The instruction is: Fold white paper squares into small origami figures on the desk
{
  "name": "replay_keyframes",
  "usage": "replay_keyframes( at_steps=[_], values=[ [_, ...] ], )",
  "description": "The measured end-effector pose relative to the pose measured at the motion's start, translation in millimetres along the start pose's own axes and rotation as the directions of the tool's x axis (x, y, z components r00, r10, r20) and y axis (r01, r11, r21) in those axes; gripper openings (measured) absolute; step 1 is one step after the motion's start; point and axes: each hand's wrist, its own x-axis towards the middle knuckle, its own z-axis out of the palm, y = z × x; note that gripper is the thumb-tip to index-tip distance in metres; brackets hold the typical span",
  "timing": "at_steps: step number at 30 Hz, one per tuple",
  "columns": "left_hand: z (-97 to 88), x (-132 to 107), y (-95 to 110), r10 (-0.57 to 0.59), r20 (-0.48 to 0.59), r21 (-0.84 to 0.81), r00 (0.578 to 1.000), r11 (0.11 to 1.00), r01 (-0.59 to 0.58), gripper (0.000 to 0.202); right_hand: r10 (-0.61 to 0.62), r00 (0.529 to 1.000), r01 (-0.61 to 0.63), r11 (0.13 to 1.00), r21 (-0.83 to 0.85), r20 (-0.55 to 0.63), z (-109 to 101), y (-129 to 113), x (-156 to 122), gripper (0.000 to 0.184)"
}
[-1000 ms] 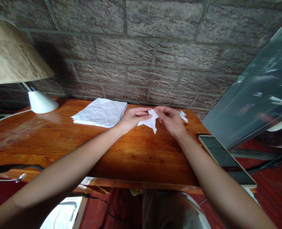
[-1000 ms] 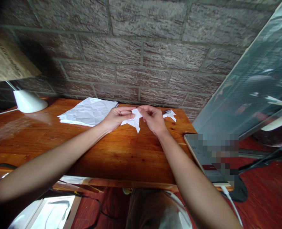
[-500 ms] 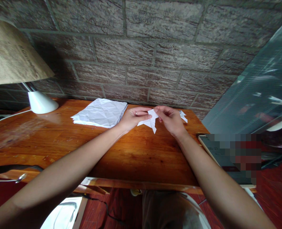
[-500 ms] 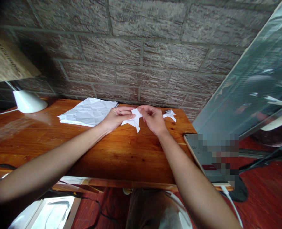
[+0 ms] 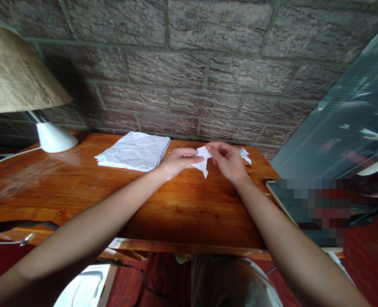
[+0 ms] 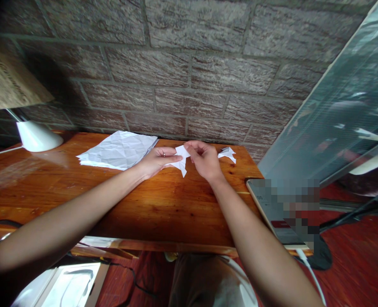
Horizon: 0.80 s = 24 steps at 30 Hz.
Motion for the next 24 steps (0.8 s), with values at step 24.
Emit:
replay_keyframes(
  at_steps=[24],
  values=[
    [6.6, -5, 17, 0.126, -0.035, 0.122, 0.991, 0.985, -0.121, 0.045, 0.037, 0.992, -0.049, 0.993, 0.104, 0.123, 1, -7, -2, 0.037]
  ],
)
